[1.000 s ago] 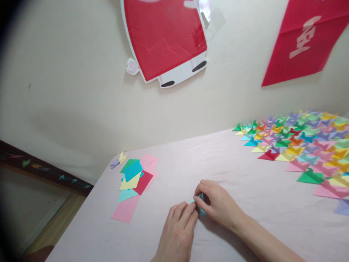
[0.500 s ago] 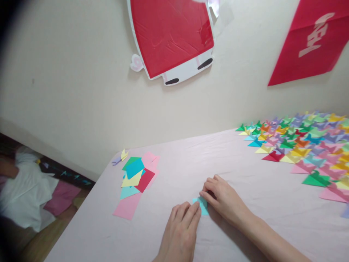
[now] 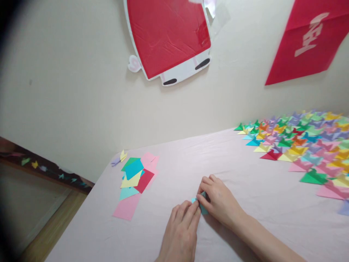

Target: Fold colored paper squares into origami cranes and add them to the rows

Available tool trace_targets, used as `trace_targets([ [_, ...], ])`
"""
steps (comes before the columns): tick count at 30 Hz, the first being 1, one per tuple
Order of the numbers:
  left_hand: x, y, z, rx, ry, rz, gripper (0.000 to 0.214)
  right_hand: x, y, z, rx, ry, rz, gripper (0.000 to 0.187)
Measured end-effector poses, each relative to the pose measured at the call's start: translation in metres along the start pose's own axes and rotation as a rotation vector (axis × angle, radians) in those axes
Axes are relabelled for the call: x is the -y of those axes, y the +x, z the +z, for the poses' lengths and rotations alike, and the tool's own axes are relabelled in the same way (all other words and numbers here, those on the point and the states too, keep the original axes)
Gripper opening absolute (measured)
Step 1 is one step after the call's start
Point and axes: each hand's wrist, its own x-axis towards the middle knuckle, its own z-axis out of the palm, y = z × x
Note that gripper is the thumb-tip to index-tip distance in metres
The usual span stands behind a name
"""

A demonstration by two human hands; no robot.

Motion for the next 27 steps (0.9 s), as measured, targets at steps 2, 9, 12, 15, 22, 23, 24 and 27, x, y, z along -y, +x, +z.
trace_targets([
  [2,0.0,0.001,-0.001,-0.051,-0.002,-0.003,0.04,0.001,-0.001,-0.001,-0.004,-0.011,-0.007,0.017],
  [9,0.0,0.002,-0.005,-0.058,-0.012,0.001,0.038,0.001,-0.003,-0.005,-0.022,0.002,-0.063,0.021],
  [12,0.001,0.001,-0.005,-0.049,-0.008,0.006,0.037,-0.001,-0.002,-0.001,-0.032,0.005,-0.051,0.019],
  [15,0.001,0.0,-0.004,-0.047,0.002,0.009,0.036,-0.003,-0.001,0.005,-0.047,-0.033,-0.054,0.017],
  [22,0.0,0.001,-0.004,-0.022,0.002,-0.006,0.037,-0.013,-0.001,-0.004,-0.079,-0.037,-0.027,0.024],
  [23,0.0,0.001,-0.004,-0.023,0.003,-0.006,0.037,-0.015,-0.001,-0.006,-0.085,-0.035,-0.023,0.026],
  [24,0.0,0.001,-0.004,-0.022,0.004,-0.005,0.037,-0.017,-0.001,-0.007,-0.088,-0.035,-0.022,0.027],
  [27,0.0,0.002,-0.004,0.002,0.006,0.0,0.037,-0.021,0.0,-0.007,-0.084,-0.041,-0.015,0.028],
])
